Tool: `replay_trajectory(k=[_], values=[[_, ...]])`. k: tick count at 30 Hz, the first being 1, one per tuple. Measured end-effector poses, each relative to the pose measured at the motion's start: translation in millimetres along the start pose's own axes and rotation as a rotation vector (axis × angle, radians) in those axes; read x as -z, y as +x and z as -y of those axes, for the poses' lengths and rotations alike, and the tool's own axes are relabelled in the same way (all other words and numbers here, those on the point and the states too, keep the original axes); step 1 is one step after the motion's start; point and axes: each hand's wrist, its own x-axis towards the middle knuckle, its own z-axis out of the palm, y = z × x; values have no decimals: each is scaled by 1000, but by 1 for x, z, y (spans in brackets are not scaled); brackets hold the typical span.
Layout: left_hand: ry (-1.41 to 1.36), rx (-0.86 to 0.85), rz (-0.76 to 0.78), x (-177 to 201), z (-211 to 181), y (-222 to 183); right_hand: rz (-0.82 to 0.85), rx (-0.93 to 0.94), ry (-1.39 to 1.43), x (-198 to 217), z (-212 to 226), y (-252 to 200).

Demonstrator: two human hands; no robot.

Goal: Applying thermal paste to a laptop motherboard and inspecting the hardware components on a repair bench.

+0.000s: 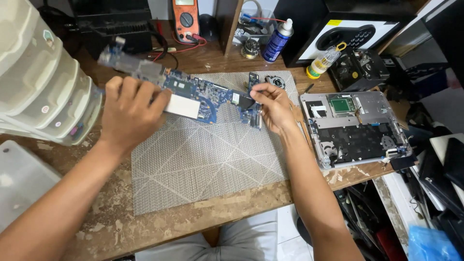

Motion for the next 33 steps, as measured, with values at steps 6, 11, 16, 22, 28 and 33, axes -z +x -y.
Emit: replay_trajectory(k=[6,11,16,22,28,33], values=[[-200,-11,635,39,-19,28,90,3,-211,-2,12,-9],[-362,19,860,39,-21,31,113,-48,-318,2,6,-9],[-523,26,1009,32,-21,23,151,-59,-420,11,-6,1],[-652,57,1185,34,-25,24,184,2,-966,-8,23,-20],[-607,5,1244,40,-29,29,146,252,-1256,-27,58,-43],[-575,-54,1262,39,-34,21,704,487,-1216,-102,135,-130]])
